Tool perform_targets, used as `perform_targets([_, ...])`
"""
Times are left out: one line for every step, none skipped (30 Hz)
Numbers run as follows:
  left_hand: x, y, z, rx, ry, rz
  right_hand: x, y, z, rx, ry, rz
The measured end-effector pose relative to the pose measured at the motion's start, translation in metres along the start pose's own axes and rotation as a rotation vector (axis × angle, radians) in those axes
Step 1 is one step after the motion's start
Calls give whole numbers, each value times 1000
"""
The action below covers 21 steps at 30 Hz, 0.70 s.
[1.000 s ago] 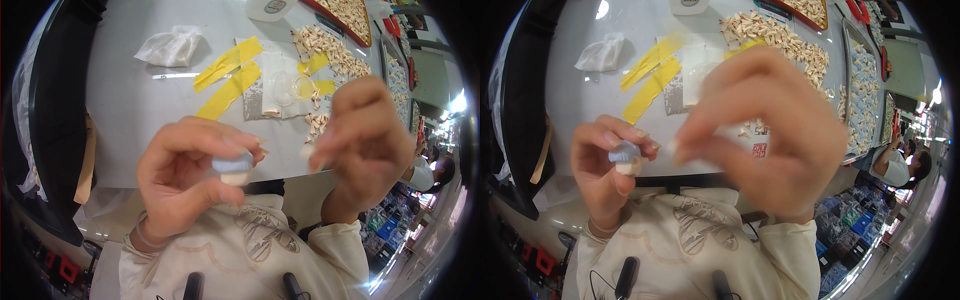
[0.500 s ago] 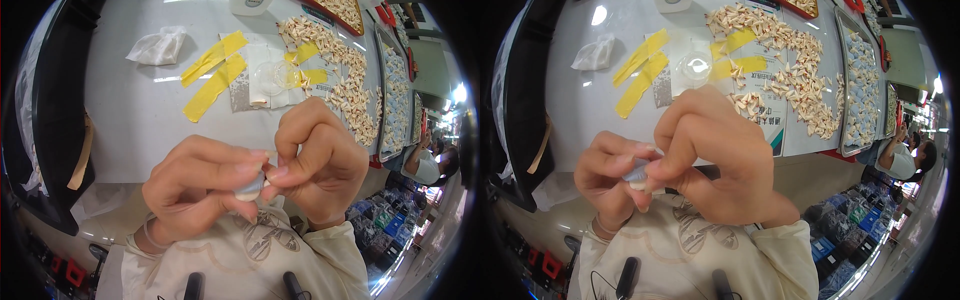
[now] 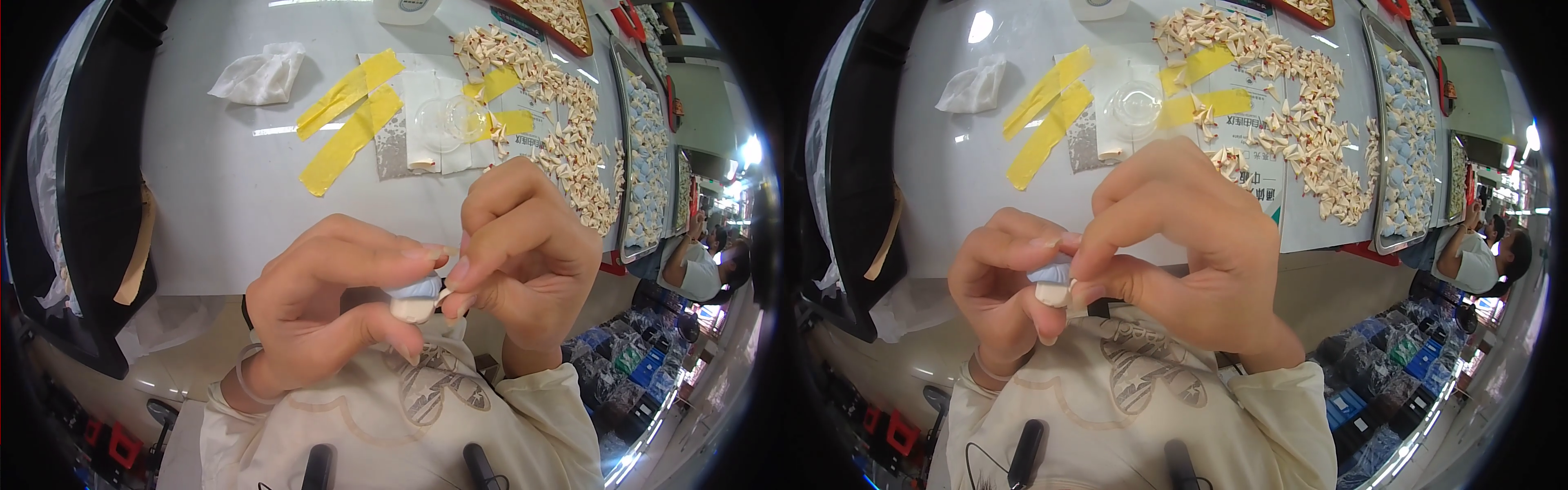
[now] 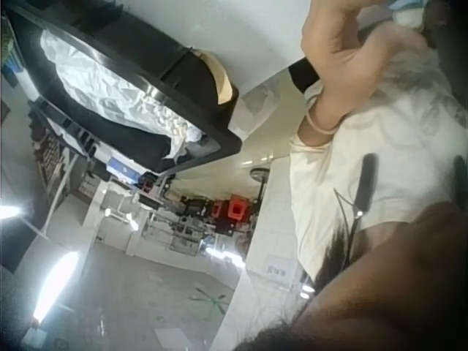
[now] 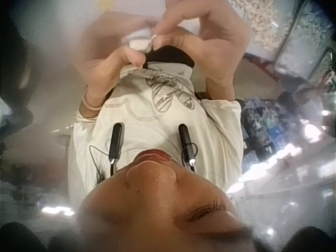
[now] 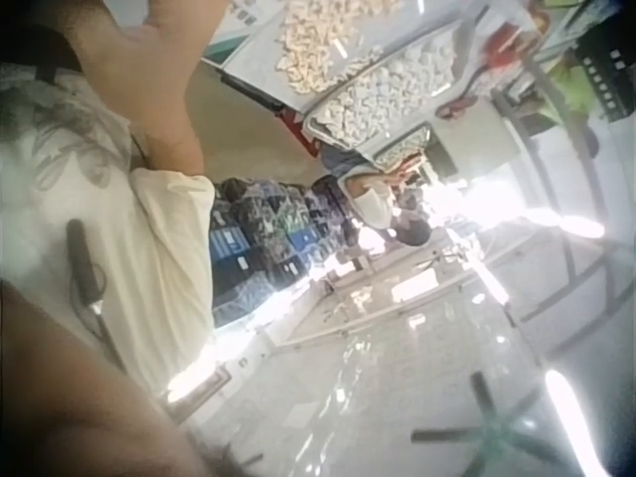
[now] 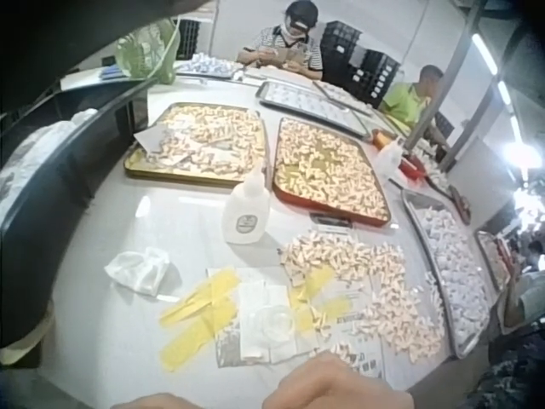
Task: The person assembles figurine parts by dipping small component pieces into adhesive and attaching them to figurine heads by hand, repeatedly placing assembled figurines into a container.
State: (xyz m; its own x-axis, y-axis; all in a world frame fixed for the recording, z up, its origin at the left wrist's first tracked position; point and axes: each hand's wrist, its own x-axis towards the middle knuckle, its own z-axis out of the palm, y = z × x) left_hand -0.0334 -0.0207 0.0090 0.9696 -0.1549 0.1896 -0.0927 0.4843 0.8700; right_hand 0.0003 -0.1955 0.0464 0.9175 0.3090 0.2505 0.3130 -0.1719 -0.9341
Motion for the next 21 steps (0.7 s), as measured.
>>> perform_targets([0, 0, 0, -9, 22, -14, 0, 0, 1, 0, 1, 1])
perform_targets([0, 1, 0, -9, 22, -14, 0, -1, 2, -24, 11, -15])
perform_targets([1, 1, 0, 6, -1, 0, 0, -1, 3, -49, 23, -31])
perform_targets([2, 1, 0, 22, -23, 14, -1, -1, 3, -49, 24, -30])
perform_targets([2, 1, -1, 22, -23, 13, -2, -1, 3, -80, 28, -68])
perform_targets([2, 1, -1, 52, -36, 36, -3, -1, 3, -110, 32, -106])
perform_targets([2, 0, -2, 82, -48, 59, -3, -1, 3, -108, 31, -107])
perform_targets([2, 0, -2, 83, -47, 59, -3, -1, 3, -129, 32, -117])
perform_targets([3, 1, -3, 115, -53, 87, -3, -2, 3, -152, 35, -125])
perform_targets([4, 1, -3, 147, -60, 116, -2, -2, 3, -153, 37, -125])
perform_targets([4, 2, -2, 145, -63, 117, -2, -3, 4, -157, 34, -129])
perform_targets([5, 3, -2, 185, -73, 138, -2, -3, 3, -161, 33, -133])
perform_targets([6, 4, -1, 224, -84, 160, -2, -3, 3, -167, 37, -135])
perform_targets([5, 4, 0, 219, -91, 164, -2, -3, 2, -164, 24, -131])
perform_targets([5, 3, 0, 284, -67, 170, -3, -2, 0, -167, 16, -129])
perform_targets([5, 3, 1, 347, -45, 178, -3, -2, 1, -183, 30, -133])
perform_targets([5, 4, 0, 334, -63, 187, -2, -2, 3, -49, 24, 1])
perform_targets([7, 5, 1, 476, -45, 239, -2, -4, 2, 77, 28, 134])
perform_targets([8, 6, 2, 621, -18, 294, -3, -5, 3, 53, 51, 128])
perform_targets([9, 6, 4, 599, -41, 308, -4, -5, 4, 264, 19, 223])
perform_targets([8, 7, 6, 775, -55, 375, -7, -4, 6, 481, -14, 316])
